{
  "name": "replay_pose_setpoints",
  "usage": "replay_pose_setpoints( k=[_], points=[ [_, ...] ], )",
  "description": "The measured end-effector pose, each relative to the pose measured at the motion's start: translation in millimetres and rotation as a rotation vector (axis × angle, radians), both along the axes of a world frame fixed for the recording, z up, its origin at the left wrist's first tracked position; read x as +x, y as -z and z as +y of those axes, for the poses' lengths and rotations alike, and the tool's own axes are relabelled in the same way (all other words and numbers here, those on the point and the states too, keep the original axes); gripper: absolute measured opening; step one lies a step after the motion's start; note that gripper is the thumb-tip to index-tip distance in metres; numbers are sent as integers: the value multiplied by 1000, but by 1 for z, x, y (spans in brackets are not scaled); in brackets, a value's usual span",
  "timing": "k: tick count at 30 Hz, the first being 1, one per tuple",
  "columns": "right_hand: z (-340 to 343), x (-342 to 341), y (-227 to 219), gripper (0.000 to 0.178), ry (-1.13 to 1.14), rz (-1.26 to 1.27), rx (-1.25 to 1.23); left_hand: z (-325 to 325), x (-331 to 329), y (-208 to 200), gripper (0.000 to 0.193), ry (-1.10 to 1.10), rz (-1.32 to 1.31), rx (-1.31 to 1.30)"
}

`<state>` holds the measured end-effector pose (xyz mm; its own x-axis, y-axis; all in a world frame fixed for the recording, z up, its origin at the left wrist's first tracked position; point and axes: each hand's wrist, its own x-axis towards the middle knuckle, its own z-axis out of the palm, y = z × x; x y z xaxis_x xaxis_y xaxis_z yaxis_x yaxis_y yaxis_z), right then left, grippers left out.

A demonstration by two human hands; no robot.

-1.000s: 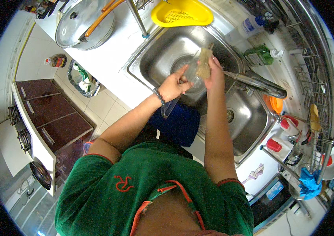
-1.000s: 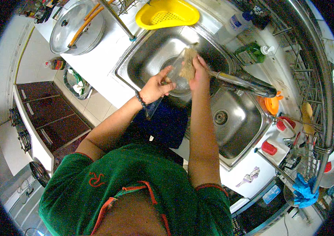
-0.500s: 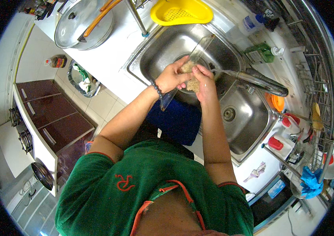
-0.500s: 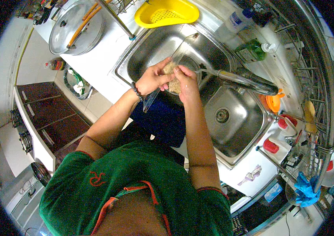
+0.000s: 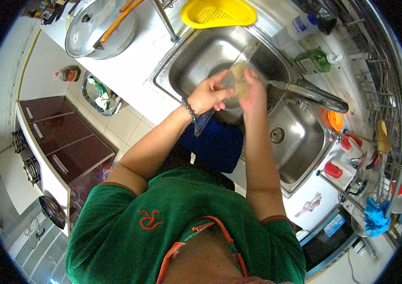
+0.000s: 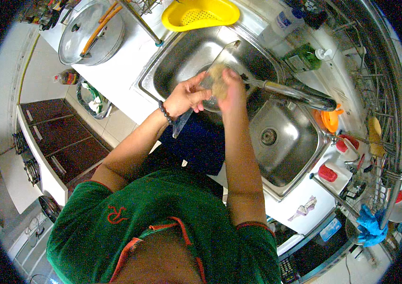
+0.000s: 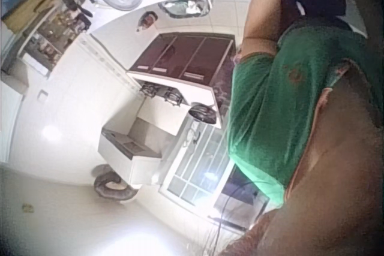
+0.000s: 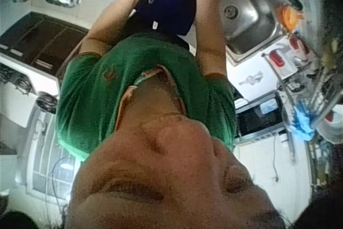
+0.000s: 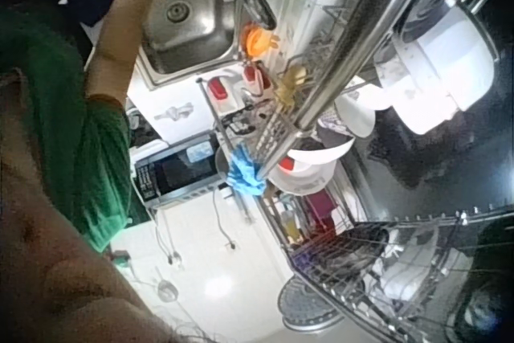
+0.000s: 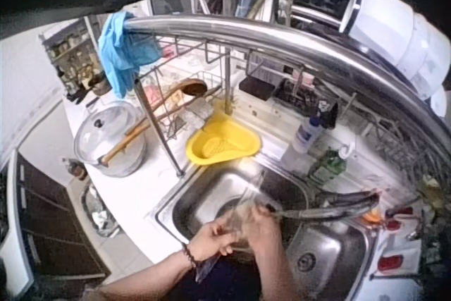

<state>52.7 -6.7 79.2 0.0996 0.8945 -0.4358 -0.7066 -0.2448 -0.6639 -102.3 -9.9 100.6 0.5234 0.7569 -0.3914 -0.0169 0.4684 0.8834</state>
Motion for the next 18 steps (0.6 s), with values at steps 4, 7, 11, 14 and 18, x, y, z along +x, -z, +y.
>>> replay_pose_setpoints(
  k=[4, 7, 11, 14, 18],
  points=[
    [2, -6, -12, 19, 3, -27, 1, -1, -2, 3, 70, -17, 22, 59],
    [-19, -17, 3, 21, -59, -41, -50, 8, -4, -1, 69, -46, 24, 26],
    [15, 24, 36, 16, 150, -108, -42, -6, -5, 17, 71, -19, 16, -4],
    [9, 47, 81, 22, -15, -329, -317, -4, -12, 21, 72, -121, -14, -22],
    [12, 51, 101, 24, 44, -207, -254, 6, -23, 28, 70, -139, -3, -45]
  ],
)
